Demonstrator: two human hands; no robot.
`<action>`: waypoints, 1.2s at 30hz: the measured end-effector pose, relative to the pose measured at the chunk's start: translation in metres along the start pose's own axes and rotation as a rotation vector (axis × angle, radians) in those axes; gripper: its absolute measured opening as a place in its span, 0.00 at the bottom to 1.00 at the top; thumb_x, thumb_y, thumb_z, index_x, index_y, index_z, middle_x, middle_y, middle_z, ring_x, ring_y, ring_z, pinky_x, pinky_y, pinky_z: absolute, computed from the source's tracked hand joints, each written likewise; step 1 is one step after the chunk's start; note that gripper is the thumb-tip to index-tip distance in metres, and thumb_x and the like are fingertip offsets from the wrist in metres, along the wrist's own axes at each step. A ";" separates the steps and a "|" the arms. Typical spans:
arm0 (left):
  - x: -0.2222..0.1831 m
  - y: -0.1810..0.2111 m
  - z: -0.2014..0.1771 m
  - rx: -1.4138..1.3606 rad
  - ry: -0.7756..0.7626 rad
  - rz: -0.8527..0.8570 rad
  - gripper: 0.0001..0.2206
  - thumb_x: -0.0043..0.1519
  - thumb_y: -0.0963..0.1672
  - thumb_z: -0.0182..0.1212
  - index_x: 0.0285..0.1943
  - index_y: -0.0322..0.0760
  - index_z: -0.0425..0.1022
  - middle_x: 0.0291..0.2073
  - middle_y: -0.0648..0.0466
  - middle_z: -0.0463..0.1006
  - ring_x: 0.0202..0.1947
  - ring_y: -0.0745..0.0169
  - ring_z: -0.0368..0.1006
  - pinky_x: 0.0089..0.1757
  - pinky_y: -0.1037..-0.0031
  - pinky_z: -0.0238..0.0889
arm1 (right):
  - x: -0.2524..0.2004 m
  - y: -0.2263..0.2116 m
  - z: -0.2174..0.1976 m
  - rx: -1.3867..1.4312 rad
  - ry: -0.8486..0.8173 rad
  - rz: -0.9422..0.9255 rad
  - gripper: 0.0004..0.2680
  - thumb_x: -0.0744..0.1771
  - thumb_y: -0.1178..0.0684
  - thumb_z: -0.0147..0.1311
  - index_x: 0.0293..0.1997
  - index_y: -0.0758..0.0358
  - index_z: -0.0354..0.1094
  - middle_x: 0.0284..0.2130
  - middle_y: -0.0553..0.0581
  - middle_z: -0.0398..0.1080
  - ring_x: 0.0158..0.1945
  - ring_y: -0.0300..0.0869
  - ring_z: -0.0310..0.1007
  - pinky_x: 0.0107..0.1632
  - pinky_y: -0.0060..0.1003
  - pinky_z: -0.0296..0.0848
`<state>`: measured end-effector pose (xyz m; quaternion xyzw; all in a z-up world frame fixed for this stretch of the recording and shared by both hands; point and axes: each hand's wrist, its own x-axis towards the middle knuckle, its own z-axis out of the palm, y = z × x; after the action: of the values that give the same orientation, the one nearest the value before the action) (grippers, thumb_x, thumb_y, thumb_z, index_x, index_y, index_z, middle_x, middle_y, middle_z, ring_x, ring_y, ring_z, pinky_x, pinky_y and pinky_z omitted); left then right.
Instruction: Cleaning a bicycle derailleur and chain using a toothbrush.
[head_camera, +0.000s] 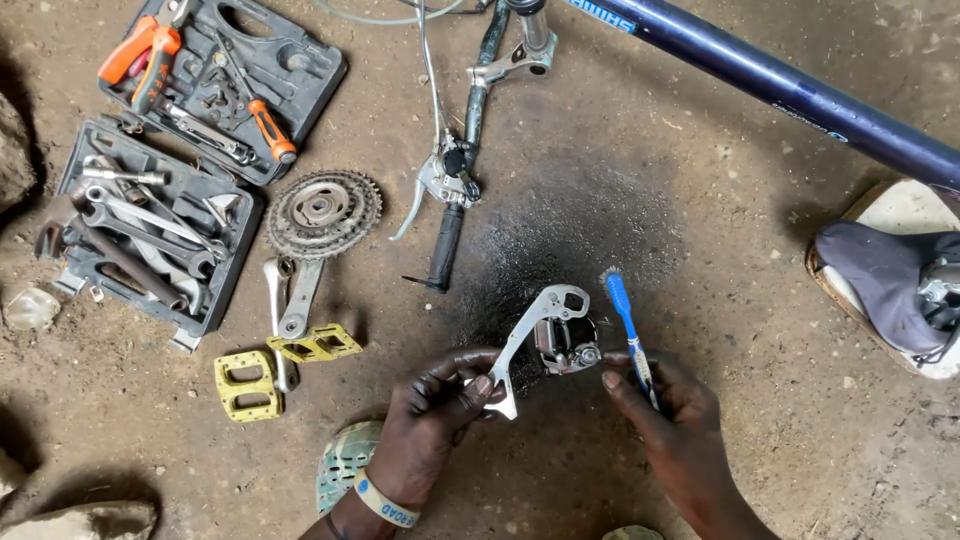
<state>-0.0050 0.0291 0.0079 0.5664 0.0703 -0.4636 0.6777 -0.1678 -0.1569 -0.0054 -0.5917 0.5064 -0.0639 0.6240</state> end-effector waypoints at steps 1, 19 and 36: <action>0.000 0.000 0.000 0.002 -0.001 -0.012 0.14 0.58 0.37 0.65 0.52 0.25 0.82 0.35 0.42 0.83 0.36 0.53 0.80 0.37 0.64 0.81 | -0.001 -0.002 0.000 0.004 0.005 -0.004 0.08 0.65 0.58 0.62 0.48 0.64 0.79 0.23 0.52 0.68 0.28 0.37 0.61 0.34 0.31 0.62; 0.003 -0.022 0.011 0.092 -0.300 0.268 0.09 0.62 0.34 0.61 0.50 0.32 0.74 0.38 0.49 0.79 0.41 0.58 0.78 0.46 0.65 0.78 | -0.014 -0.021 -0.016 0.487 -0.224 -0.156 0.09 0.69 0.55 0.51 0.45 0.73 0.71 0.18 0.49 0.49 0.20 0.36 0.46 0.24 0.35 0.47; -0.066 0.098 0.099 0.430 -0.268 0.541 0.06 0.63 0.41 0.58 0.44 0.40 0.80 0.36 0.57 0.87 0.32 0.73 0.76 0.32 0.78 0.75 | -0.056 -0.102 -0.049 0.601 -0.293 -0.199 0.04 0.68 0.61 0.51 0.37 0.74 0.66 0.21 0.52 0.52 0.20 0.36 0.47 0.23 0.33 0.44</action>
<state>-0.0155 -0.0244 0.1525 0.6282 -0.2701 -0.3420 0.6445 -0.1760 -0.1817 0.1182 -0.4308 0.3098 -0.1851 0.8271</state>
